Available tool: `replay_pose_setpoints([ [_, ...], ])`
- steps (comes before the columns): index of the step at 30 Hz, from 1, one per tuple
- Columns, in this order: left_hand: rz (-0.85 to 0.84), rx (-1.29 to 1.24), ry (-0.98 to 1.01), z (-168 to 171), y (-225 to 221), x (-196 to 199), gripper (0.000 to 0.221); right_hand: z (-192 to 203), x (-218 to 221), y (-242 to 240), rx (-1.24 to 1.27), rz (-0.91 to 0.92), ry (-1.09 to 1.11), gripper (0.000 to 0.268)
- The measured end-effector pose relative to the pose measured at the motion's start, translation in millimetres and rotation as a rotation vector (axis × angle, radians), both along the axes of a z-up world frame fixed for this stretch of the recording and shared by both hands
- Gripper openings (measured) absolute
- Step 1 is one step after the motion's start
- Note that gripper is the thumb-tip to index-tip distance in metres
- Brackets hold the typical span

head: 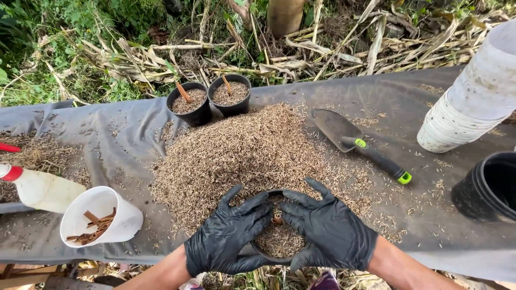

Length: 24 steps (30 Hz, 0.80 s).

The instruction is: Filling small plastic pots with soil and packing it down to prepare for and plant wooden sticks.

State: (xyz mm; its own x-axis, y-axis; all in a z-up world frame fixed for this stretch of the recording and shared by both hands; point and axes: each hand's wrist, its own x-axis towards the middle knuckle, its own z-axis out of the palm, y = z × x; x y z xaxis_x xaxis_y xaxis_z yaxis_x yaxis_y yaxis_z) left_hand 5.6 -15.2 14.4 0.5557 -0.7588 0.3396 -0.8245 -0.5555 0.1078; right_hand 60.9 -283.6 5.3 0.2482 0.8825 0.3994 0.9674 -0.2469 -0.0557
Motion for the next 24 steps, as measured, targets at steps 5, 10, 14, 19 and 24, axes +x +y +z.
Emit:
replay_pose_setpoints([
  [5,-0.016,0.012,0.041,-25.2,9.5,1.7,0.084,-2.1,-1.2,5.0,0.011,-0.005,0.012,0.096],
  [10,-0.009,0.01,0.09,-14.7,12.3,5.5,0.081,-1.5,1.2,3.5,-0.016,-0.013,0.003,0.096],
  [14,-0.028,0.004,-0.009,-20.1,15.6,10.9,0.084,4.1,4.1,12.2,-0.044,-0.018,0.093,0.086],
  [19,-0.026,-0.072,0.071,-24.3,19.0,8.7,0.081,6.7,2.9,8.7,-0.011,-0.038,0.092,0.087],
  [24,-0.108,-0.217,0.277,-24.1,20.7,8.4,0.077,-8.4,2.0,-7.1,-0.145,-0.121,-0.061,0.095],
])
